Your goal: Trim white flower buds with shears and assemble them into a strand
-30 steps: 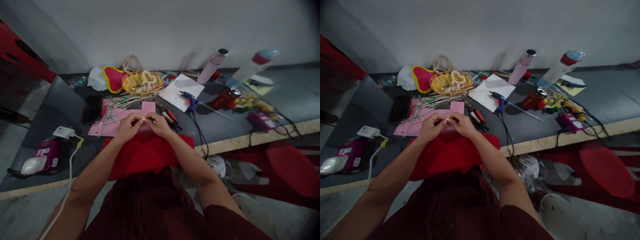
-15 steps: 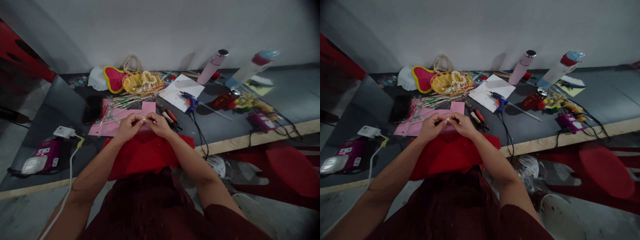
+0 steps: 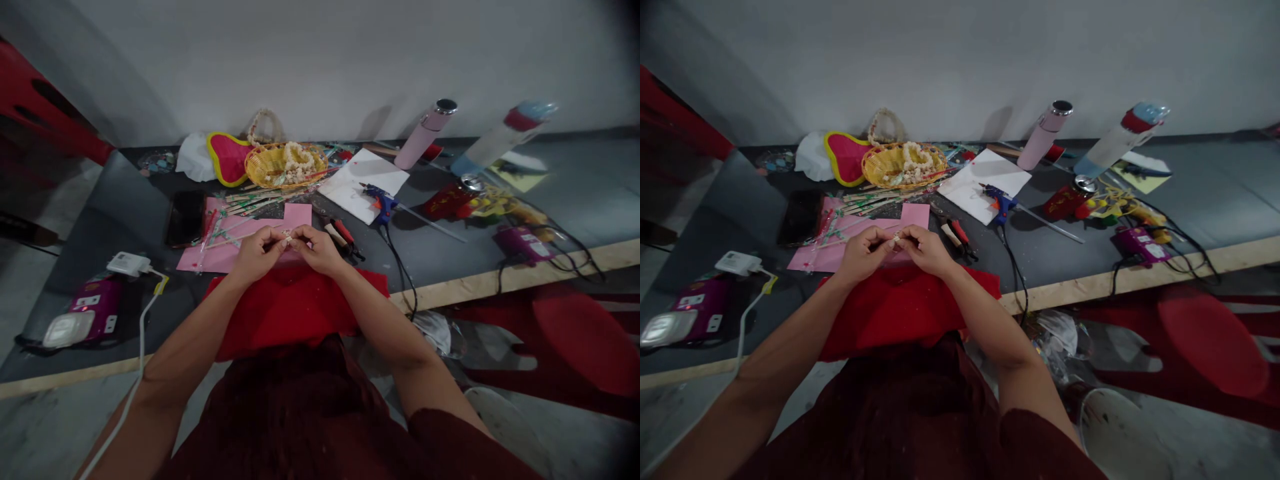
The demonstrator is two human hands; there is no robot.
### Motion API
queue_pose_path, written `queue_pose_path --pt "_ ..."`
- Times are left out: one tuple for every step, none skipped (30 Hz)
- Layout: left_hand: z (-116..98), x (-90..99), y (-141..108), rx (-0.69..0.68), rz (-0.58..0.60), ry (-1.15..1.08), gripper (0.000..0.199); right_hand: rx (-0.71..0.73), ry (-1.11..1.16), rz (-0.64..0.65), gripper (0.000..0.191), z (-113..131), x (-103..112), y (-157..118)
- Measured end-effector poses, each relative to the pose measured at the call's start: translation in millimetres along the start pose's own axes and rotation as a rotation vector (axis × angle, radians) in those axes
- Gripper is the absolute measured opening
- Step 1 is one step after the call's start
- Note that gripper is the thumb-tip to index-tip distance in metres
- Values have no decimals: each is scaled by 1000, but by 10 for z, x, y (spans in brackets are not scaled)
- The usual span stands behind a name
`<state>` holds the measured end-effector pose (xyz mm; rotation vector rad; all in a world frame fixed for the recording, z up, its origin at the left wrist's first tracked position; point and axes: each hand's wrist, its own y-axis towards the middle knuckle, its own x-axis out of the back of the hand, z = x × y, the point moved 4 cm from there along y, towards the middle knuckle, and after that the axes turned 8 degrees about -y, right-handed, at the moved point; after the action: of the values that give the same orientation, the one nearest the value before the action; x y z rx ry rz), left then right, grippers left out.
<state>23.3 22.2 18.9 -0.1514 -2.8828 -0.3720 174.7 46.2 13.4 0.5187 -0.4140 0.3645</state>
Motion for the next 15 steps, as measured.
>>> queue_pose_path --pt "4 -1 0 2 0 4 13 3 -3 2 12 -1 2 2" --pt "12 -1 2 6 -2 9 13 7 -13 7 12 -5 5 4" --pt "23 -1 5 12 -6 13 13 13 -33 10 13 -14 9 7" --pt "37 1 8 20 -14 17 13 17 -69 11 12 -29 15 10" --pt "54 2 13 31 -22 20 14 19 -121 8 12 -52 23 14" --pt "69 4 18 42 -29 20 14 19 -188 5 11 -79 30 19" --pt "83 6 23 52 -37 15 14 15 -264 3 11 -110 36 23" --pt "94 10 28 59 -49 9 14 10 -341 8 11 -141 39 29" --pt "100 15 32 64 -61 9 13 5 -407 20 13 -169 38 35" --pt "103 21 35 67 -73 14 13 0 -459 37 16 -193 39 43" --pt "102 26 38 66 -83 24 12 -4 -491 55 18 -210 44 51" --pt "98 31 39 63 -92 37 12 -7 -511 65 20 -222 61 59" --pt "93 35 40 59 -97 54 13 -11 -525 60 21 -227 96 67" --pt "88 39 40 53 -101 71 13 -18 -541 41 21 -228 152 73" --pt "83 44 40 47 -107 87 14 -30 -564 9 21 -229 227 75"
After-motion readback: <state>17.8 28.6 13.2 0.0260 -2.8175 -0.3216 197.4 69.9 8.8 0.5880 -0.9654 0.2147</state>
